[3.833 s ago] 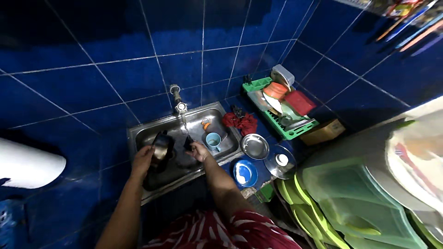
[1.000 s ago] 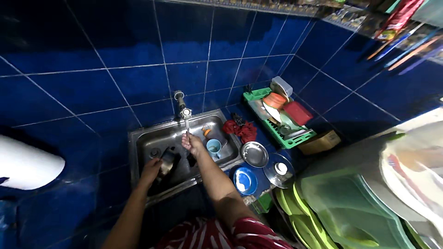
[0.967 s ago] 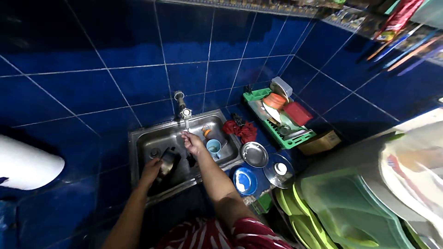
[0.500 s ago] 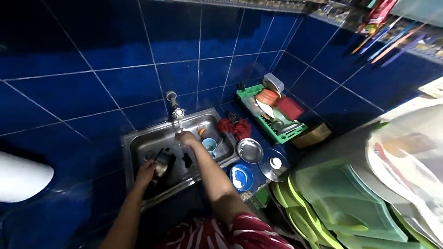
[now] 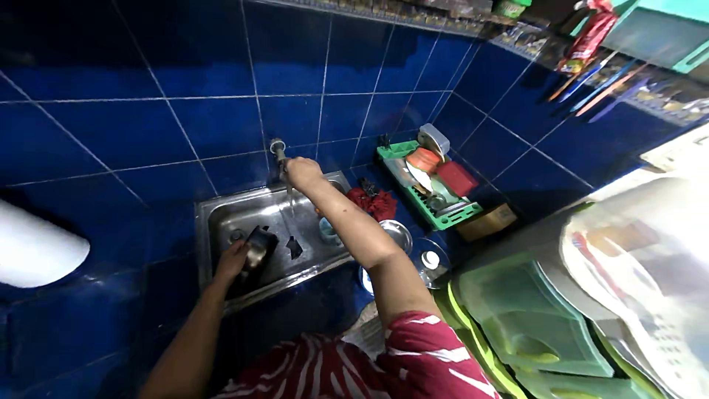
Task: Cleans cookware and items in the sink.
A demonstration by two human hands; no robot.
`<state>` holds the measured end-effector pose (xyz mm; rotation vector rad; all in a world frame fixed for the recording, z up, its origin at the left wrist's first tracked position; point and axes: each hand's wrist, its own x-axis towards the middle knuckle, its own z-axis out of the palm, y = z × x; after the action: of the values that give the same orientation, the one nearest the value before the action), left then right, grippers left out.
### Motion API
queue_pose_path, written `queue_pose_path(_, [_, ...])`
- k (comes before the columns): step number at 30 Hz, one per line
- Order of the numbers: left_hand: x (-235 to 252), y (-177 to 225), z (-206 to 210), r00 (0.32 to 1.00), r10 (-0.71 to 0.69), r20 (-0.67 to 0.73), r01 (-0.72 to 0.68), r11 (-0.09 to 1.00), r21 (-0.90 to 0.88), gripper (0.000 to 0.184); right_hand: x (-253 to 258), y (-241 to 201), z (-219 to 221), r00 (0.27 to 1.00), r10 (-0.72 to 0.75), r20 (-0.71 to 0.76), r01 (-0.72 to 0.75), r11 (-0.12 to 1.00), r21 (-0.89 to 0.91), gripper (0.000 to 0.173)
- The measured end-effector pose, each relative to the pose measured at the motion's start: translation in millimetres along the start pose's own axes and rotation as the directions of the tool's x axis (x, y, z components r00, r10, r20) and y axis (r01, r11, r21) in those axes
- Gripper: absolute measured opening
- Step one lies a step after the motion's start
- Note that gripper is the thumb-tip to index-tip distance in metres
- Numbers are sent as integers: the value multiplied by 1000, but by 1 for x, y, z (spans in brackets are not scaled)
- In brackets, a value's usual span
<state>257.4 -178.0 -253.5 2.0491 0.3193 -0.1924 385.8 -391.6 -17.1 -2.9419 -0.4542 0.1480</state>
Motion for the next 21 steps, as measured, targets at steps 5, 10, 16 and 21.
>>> queue_pose_path(5, [-1,1,1,1000,-24,-21,24,1000,-10,40,0,20,15,997,32,-73,-9,956,295,54])
queue_pose_path(10, [0,2,8,999,34,-8,-34,999,27,37,-33,107,106,990,139,29,-132,826,549,52])
queue_pose_path(16, [-5,8,8,999,-32,-31,34,998,58,40,-93,124,212,855,237,461,-315,944,100,51])
queue_pose_path(21, [-2,7,12,1000,-15,-3,15,997,82,40,-92,144,210,880,322,350,-458,770,444,45])
